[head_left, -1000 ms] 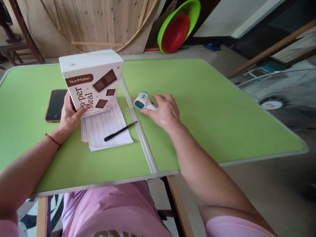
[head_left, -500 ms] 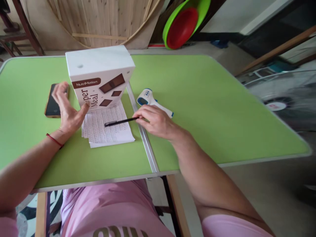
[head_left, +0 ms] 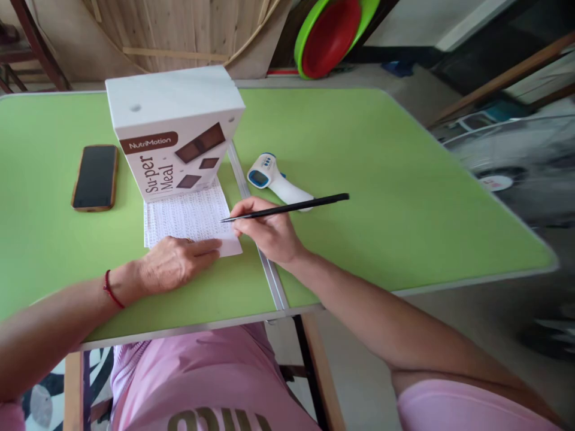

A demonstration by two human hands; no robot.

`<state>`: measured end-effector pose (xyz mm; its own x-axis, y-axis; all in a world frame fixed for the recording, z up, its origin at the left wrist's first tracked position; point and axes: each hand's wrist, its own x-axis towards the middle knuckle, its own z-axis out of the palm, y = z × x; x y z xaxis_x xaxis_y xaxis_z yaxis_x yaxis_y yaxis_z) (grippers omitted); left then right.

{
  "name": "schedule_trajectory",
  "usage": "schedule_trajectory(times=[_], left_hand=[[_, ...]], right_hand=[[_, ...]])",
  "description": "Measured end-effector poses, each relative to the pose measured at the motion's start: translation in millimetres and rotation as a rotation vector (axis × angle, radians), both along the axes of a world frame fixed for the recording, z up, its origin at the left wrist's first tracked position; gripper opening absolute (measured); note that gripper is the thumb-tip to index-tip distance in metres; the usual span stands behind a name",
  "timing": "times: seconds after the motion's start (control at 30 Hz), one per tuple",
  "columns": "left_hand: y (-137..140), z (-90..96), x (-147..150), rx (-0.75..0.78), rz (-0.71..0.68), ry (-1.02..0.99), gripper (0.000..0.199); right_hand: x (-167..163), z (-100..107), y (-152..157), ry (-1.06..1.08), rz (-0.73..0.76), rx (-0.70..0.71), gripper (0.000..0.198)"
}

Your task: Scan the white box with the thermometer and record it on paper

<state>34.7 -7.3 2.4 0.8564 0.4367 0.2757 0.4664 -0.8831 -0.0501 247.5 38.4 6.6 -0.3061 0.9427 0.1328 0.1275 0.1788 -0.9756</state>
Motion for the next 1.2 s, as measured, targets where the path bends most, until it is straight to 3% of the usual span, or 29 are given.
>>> schedule_trajectory(times=[0.17,0.33,0.43,0.67,1.2], left_hand=[[-2.8,5.3,1.2,0.067,-0.023,0.054,0.035],[-5.9,7.6,4.2,0.100,-0.023,0.073,0.034],[-6.4,7.9,4.6,0.066,-0.014,0.058,0.036],[-5.9,8.5,6.2,0.093,0.021,0.076,0.031],[-6.0,9.8,8.0,0.101,0.017,0.059,0.030]], right_hand=[[-4.2,-4.6,-10.5,-0.091,0.018,-0.037,0.004],[0.0,-13.0,-16.6,-0.145,-0.122,0.209,0.009],[2.2,-13.5,-18.6,-0.220,-0.117,0.287,0.015],[2.1,-14.4,-18.0,-0.259,-0.081,0.278,0.022],[3.0,-16.1,-18.6,-0.258,-0.030,0.339,0.017]])
